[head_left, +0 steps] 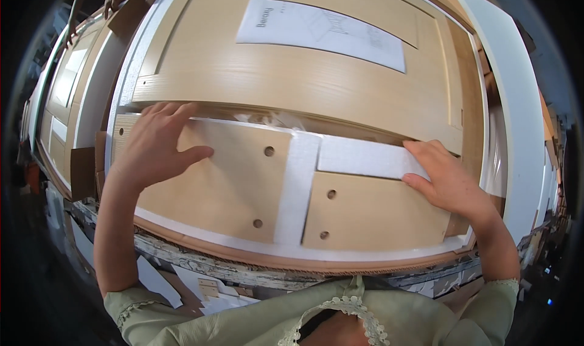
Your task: The person packs furniture components into cardboard boxes on an assembly line by placing wooden panels, protective foam padding, and cardboard inserts into the boxes by hand.
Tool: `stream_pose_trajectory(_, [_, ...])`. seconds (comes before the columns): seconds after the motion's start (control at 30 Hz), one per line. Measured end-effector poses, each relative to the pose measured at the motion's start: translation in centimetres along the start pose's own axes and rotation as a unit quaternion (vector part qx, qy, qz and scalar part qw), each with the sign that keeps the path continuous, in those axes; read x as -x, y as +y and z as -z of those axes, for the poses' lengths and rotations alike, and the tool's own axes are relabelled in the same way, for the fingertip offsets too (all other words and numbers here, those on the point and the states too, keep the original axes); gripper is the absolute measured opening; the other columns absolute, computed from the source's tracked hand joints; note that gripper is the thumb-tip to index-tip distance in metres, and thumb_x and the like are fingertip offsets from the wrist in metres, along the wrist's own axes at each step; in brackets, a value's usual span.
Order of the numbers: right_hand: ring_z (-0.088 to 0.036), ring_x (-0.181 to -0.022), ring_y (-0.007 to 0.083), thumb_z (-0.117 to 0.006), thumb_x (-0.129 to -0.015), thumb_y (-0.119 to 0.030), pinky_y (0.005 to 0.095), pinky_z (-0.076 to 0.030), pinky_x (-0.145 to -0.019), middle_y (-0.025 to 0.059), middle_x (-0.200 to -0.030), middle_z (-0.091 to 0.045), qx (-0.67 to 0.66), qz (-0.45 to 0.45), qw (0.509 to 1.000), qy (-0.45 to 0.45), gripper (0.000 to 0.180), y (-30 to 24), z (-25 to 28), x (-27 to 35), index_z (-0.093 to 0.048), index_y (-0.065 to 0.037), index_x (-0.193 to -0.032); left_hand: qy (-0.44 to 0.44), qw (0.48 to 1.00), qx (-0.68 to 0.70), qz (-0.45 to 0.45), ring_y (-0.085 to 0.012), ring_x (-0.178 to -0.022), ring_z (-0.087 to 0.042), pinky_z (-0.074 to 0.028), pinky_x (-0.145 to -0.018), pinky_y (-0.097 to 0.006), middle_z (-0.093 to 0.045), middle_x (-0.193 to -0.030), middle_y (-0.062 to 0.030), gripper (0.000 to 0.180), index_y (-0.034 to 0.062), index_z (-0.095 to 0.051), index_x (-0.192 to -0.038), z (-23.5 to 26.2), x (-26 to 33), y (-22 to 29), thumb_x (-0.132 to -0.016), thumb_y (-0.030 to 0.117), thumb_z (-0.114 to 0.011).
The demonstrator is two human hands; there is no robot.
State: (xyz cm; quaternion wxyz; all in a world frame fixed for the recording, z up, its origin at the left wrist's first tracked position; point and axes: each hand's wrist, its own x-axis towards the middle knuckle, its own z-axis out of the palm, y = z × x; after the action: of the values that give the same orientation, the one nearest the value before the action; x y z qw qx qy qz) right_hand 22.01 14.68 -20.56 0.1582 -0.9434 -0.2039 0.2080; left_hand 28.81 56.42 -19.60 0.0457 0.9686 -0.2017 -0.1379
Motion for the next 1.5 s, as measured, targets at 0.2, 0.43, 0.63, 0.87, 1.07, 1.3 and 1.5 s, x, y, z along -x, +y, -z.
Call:
stream_pose_trajectory(0.2, [-0.051, -0.097, 0.0301, -0.061, -0.087, -0.032, 0.0380, -0.047, -0.084, 0.0165, -0.107, -0.056, 0.059, 0.096, 0.991, 0.067, 0.056, 1.7, -1.6, 1.3, -0.048, 0.006, -0.126, 0.025, 0.983, 0.128, -0.128, -0.0334, -0.110, -0.053, -0.041, -0.097, -0.042, -0.060, -0.113, -0.0178, 0.043, -0.0009, -0.054, -0.121, -3.8, -3.6, 12.7, -0.091, 0.029, -0.058])
stream_pose_trajectory(0.43, [-0.058, -0.090, 0.0278, -0.059, -0.088, -0.029, 0.0389, -0.051, -0.074, 0.0152, -0.097, -0.062, 0.080, 0.165, 0.979, 0.083, 0.045, 2.0, -2.8, 1.1, -0.055, 0.004, -0.118, 0.101, 0.986, 0.063, -0.115, -0.0317, -0.097, -0.055, -0.040, -0.091, -0.042, -0.060, -0.098, -0.0143, 0.043, -0.0006, -0.058, -0.108, -7.5, -2.8, 15.2, -0.089, 0.038, -0.058])
stream_pose_trajectory(0.63, [-0.065, -0.080, 0.0287, -0.054, -0.084, -0.010, 0.0408, -0.052, -0.066, 0.0116, -0.081, -0.067, 0.155, 0.210, 0.961, -0.097, 0.024, -1.8, 2.4, -8.4, -0.062, -0.011, -0.106, 0.140, 0.983, 0.049, -0.109, -0.0313, -0.095, -0.055, -0.040, -0.089, -0.042, -0.060, -0.094, -0.0140, 0.039, -0.0010, -0.059, -0.105, -7.9, -2.3, 15.9, -0.088, 0.034, -0.059])
stream_pose_trajectory(0.87, [-0.066, -0.091, 0.0219, -0.069, -0.076, -0.015, 0.0348, -0.054, -0.072, 0.0030, -0.098, -0.070, 0.317, 0.209, 0.909, -0.172, 0.020, -9.7, 0.5, -16.0, -0.073, -0.020, -0.094, 0.185, 0.971, 0.043, -0.144, -0.0319, -0.101, -0.055, -0.039, -0.090, -0.043, -0.062, -0.103, -0.0159, 0.036, -0.0001, -0.060, -0.107, -8.5, -2.7, 16.0, -0.085, 0.030, -0.060])
stream_pose_trajectory(1.07, [-0.067, -0.091, 0.0167, -0.069, -0.078, -0.019, 0.0315, -0.054, -0.070, -0.0023, -0.098, -0.071, 0.413, 0.237, 0.866, -0.154, 0.020, -9.0, -0.5, -16.3, -0.073, -0.023, -0.097, 0.174, 0.973, 0.065, -0.135, -0.0310, -0.095, -0.058, -0.041, -0.087, -0.042, -0.064, -0.098, -0.0162, 0.035, -0.0004, -0.061, -0.103, -8.4, -2.9, 15.8, -0.083, 0.028, -0.062])
stream_pose_trajectory(1.3, [-0.067, -0.080, 0.0176, -0.061, -0.076, -0.013, 0.0326, -0.051, -0.059, -0.0015, -0.080, -0.070, 0.358, 0.321, 0.876, -0.043, 0.014, -7.3, -1.0, -15.0, -0.073, -0.020, -0.079, 0.186, 0.970, 0.068, -0.138, -0.0318, -0.089, -0.059, -0.042, -0.085, -0.043, -0.063, -0.087, -0.0165, 0.032, -0.0039, -0.062, -0.091, -8.8, -2.7, 15.8, -0.082, 0.026, -0.064])
stream_pose_trajectory(1.5, [-0.066, -0.071, 0.0207, -0.060, -0.073, -0.014, 0.0333, -0.050, -0.058, 0.0023, -0.070, -0.068, 0.316, 0.388, 0.864, 0.050, 0.010, -4.9, -2.2, -15.1, -0.066, -0.013, -0.064, 0.186, 0.972, 0.062, -0.130, -0.0327, -0.090, -0.058, -0.041, -0.088, -0.043, -0.063, -0.088, -0.0171, 0.033, -0.0046, -0.061, -0.091, -8.4, -2.7, 16.5, -0.083, 0.027, -0.063])
